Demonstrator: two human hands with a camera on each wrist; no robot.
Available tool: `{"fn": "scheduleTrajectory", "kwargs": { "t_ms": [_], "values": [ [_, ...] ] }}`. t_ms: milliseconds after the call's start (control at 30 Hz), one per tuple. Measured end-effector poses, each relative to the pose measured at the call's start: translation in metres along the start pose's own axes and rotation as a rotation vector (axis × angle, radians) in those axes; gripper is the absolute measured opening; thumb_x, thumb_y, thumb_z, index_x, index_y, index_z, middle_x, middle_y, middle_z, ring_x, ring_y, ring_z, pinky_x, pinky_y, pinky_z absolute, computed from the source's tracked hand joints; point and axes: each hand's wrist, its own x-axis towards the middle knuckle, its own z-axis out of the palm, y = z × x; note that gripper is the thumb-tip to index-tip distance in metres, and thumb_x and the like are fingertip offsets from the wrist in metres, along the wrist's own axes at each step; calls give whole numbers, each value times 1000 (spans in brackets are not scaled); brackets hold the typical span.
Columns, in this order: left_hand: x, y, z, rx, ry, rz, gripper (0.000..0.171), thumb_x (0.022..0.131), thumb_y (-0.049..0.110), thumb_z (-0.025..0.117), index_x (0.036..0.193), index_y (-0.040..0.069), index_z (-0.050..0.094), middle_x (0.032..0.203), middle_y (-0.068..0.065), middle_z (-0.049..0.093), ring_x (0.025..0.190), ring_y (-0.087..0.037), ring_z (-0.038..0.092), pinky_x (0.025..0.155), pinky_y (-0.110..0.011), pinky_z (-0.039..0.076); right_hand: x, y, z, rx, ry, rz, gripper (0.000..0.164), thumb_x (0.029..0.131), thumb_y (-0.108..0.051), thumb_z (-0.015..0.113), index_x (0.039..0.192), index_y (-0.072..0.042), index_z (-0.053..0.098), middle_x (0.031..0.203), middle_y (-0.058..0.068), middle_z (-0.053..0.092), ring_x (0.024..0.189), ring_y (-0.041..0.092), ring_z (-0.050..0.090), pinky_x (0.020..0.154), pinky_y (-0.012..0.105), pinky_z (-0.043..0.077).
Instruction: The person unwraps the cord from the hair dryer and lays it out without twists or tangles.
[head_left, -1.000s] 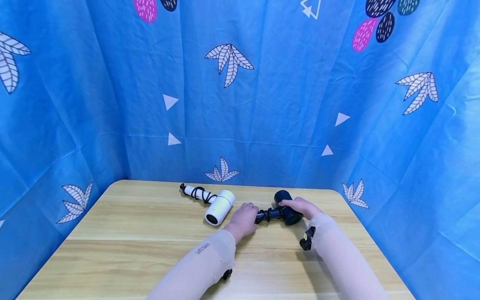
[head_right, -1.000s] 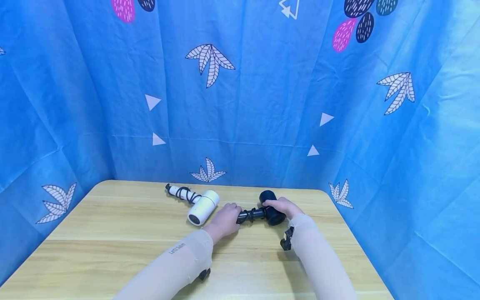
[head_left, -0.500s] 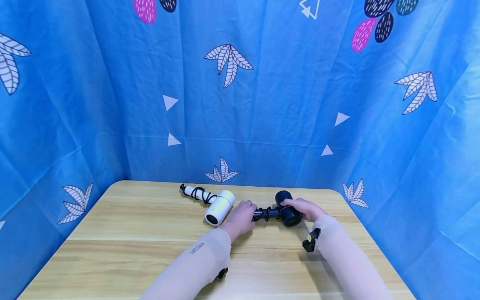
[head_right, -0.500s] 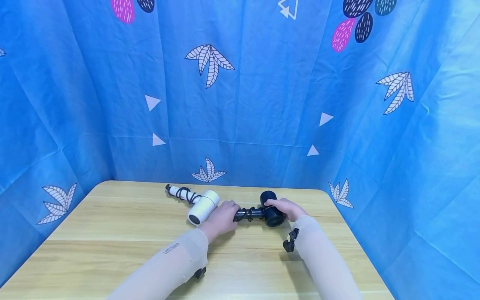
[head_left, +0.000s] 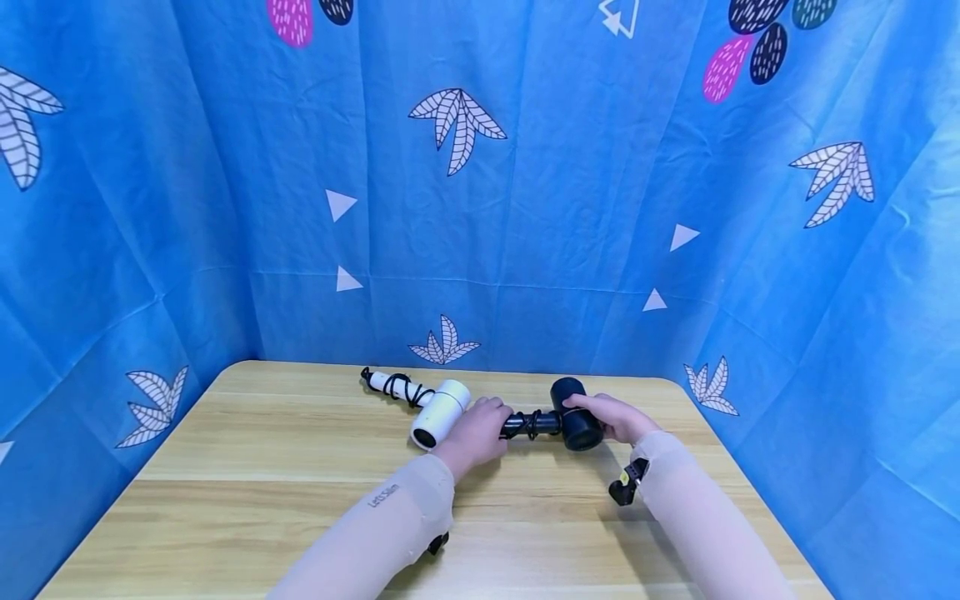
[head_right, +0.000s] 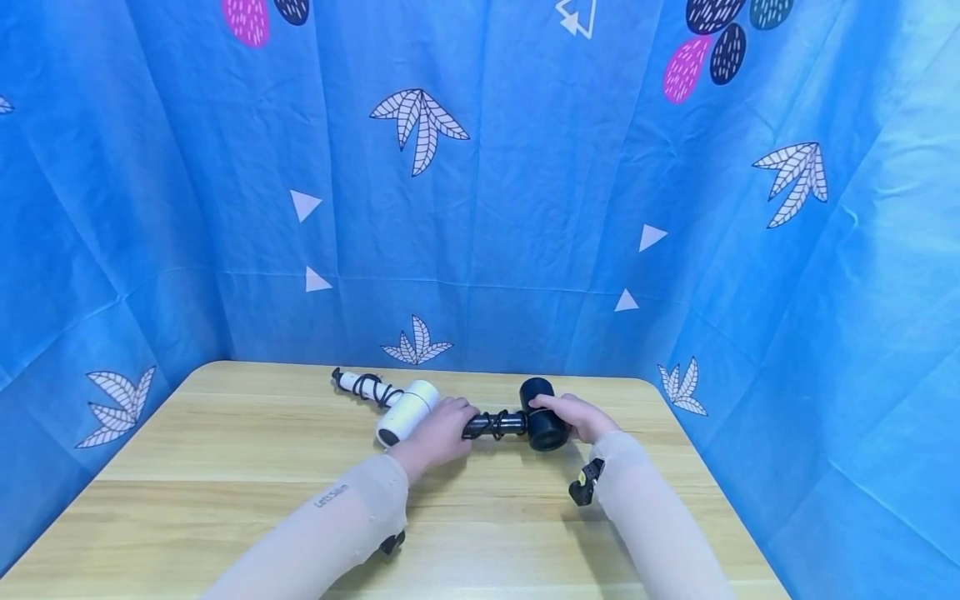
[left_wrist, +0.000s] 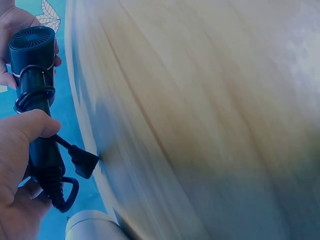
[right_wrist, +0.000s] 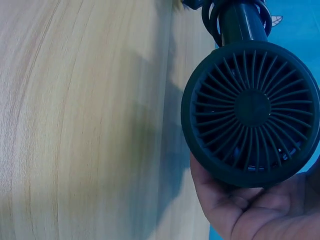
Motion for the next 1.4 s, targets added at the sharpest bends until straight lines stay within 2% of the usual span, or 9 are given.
{"fn": "scheduleTrajectory", "kwargs": {
  "t_ms": [267, 633, 833, 1100, 1400],
  "values": [
    [-3, -4, -7, -13, 38, 33, 59, 82, 19, 78, 137, 7, 59, 132, -7, 61, 121, -24, 55, 109, -35, 44, -6, -4, 1, 36, -18, -22, 72, 91, -42, 67, 136, 9, 45, 114, 20, 67, 87, 21, 70, 78, 35, 61],
    [-9, -5, -19, -57, 42, 43, 58, 87, 21, 76, 140, 8, 56, 138, -7, 57, 129, -24, 50, 113, -37, 41, -11, -9, 0, 69, -47, -57, 68, 93, -41, 65, 134, 9, 48, 106, 17, 70, 85, 22, 72, 76, 34, 62],
    [-9, -8, -22, -53, 72, 74, 58, 87, 21, 76, 139, 7, 57, 136, -7, 59, 128, -25, 51, 113, -38, 40, -14, -12, 0, 85, -51, -80, 69, 94, -41, 65, 135, 11, 47, 103, 16, 72, 87, 24, 73, 77, 36, 62],
    [-10, -13, -25, -63, 85, 111, 58, 88, 22, 75, 140, 8, 55, 138, -8, 58, 130, -26, 50, 114, -39, 39, -21, -16, -1, 90, -67, -79, 73, 95, -44, 62, 139, 11, 43, 106, 17, 71, 88, 25, 73, 78, 36, 62],
    [-14, -15, -31, -61, 129, 161, 56, 91, 26, 72, 141, 8, 55, 142, -8, 55, 133, -27, 49, 115, -39, 38, -26, -19, -1, 95, -56, -89, 73, 95, -45, 61, 138, 11, 44, 102, 15, 72, 86, 21, 73, 77, 32, 62]
  ]
}}
